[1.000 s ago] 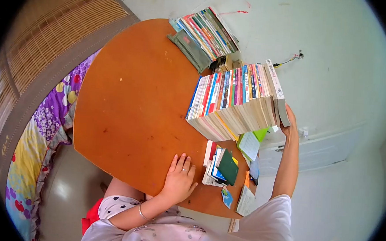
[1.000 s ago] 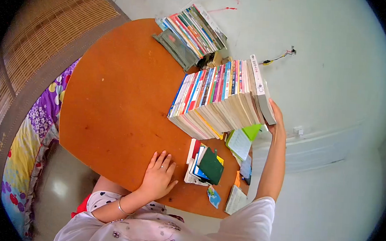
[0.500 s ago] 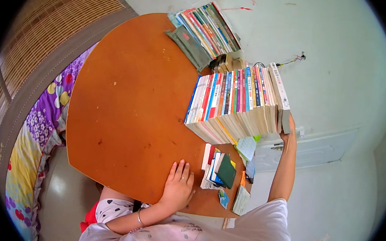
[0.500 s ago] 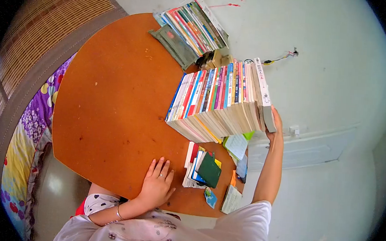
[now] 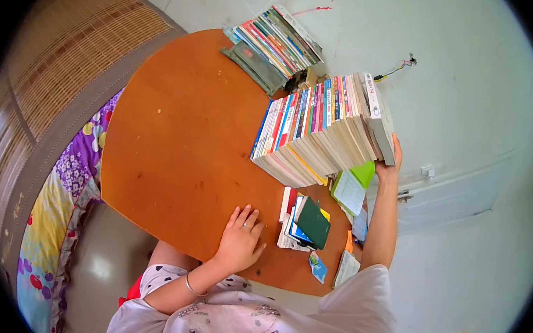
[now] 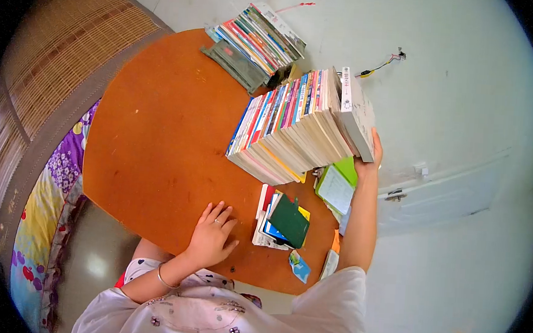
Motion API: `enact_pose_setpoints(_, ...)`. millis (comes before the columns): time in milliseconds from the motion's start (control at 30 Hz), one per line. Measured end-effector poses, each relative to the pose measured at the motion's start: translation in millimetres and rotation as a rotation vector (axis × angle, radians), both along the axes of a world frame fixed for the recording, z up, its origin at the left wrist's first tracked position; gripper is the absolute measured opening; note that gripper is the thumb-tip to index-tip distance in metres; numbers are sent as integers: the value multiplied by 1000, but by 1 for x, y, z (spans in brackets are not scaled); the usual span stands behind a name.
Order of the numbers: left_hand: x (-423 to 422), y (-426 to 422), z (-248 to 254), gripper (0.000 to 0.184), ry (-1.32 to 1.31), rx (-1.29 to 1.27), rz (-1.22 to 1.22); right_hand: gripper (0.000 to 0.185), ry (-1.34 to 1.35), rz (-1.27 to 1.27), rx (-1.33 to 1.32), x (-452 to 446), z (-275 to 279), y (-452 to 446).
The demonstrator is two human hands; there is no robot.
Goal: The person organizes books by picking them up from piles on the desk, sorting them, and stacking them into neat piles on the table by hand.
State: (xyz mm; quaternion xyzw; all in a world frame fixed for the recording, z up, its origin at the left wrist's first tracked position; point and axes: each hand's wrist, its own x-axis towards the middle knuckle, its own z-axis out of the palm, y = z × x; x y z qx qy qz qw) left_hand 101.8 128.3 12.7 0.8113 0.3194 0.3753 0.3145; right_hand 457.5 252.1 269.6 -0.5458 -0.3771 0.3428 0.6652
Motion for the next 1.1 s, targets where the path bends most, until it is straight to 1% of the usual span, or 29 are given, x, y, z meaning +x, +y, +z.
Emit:
enact_pose_setpoints(33, 0, 0, -1, 45, -17, -3, 4, 30, 46, -22, 102, 6, -6, -1)
enact_pose_setpoints(67, 0, -1, -2, 45, -5, 2, 13, 30, 58, -14, 107, 13, -13, -6)
enact_pose_setpoints(100, 1, -1, -3, 43, -25, 2, 18, 30, 144, -14, 228, 18, -20, -15)
enact_pose_setpoints(167, 3, 0, -5, 41, -40, 2, 32, 30, 230, 407, 397, 22, -32, -41)
enact_pose_setpoints(233, 5, 2, -7, 41, -108, -58, -14, 34, 247, 555, 447, 9, -41, -86)
enact_pose_setpoints(267, 5, 5, -4, 41, -105, -57, -9, 33, 241, 382, 430, -24, -42, -108)
enact_pose_setpoints(300, 5, 8, 0, 50, -287, -224, -145, 32, 232, 209, 400, -56, -43, -131)
enact_pose_setpoints(333, 4, 9, 4, 59, -469, -392, -282, 35, 176, 167, 363, -101, -44, -142)
enact_pose_setpoints(367, 2, 7, 22, 59, -469, -390, -279, 39, 121, 126, 325, -146, -44, -153)
enact_pose_setpoints(400, 1, -1, 51, 68, -886, -643, -530, 48, -21, 169, 257, -148, -55, -165)
enact_pose_setpoints(433, 1, -8, 65, 77, -1305, -897, -785, 57, -167, 210, 198, -150, -65, -178)
enact_pose_setpoints(467, 13, -18, 52, 89, -1395, -1033, -796, 64, -381, 303, 89, -128, -81, -192)
enact_pose_setpoints(533, -18, -23, 65, 82, -1242, -1221, -790, 58, -1004, 475, -130, -178, -59, -184)
enact_pose_setpoints(567, -29, -21, 68, 73, -1191, -1357, -724, 51, -1110, 413, -139, -175, -45, -176)
enact_pose_setpoints(600, -38, -16, 68, 73, -1188, -1351, -726, 45, -1215, 348, -151, -172, -32, -169)
enact_pose_setpoints(633, -47, -15, 67, 75, -1144, -1341, -624, 41, -1264, 225, 87, -158, -22, -152)
enact_pose_setpoints(667, -54, -15, 65, 78, -1097, -1334, -522, 45, -1402, 86, 57, -156, -2, -130)
enact_pose_setpoints(700, -59, -16, 65, 76, -1108, -1393, -482, 50, -1536, -56, 23, -154, 17, -104)
enact_pose_setpoints(767, -59, -15, 37, 76, -1099, -1407, -453, 60, -1782, -55, 235, -144, 38, -50)
enact_pose_setpoints(800, -61, -12, 24, 76, -1094, -1410, -427, 64, -1746, 29, 218, -130, 43, -24)
enact_pose_setpoints(833, -67, -8, 17, 69, -1090, -1440, -489, 69, -1709, 113, 204, -126, 45, -6)
enact_pose_setpoints(867, -69, -5, 12, 69, -1090, -1436, -488, 69, -1709, 112, 208, -123, 47, 4)
enact_pose_setpoints(933, -71, -2, 3, 69, -1073, -1396, -410, 75, -1599, 234, -123, -130, 49, 15)
enact_pose_setpoints(967, -72, -1, 4, 69, -1075, -1394, -410, 75, -1601, 235, -121, -130, 50, 18)
enact_pose_setpoints(1033, -75, -1, 8, 70, -995, -1343, -307, 77, -1490, 281, -194, -128, 53, 21)
enact_pose_setpoints(1100, -77, 0, 12, 71, -962, -1371, -320, 76, -1507, 278, -198, -127, 51, 21)
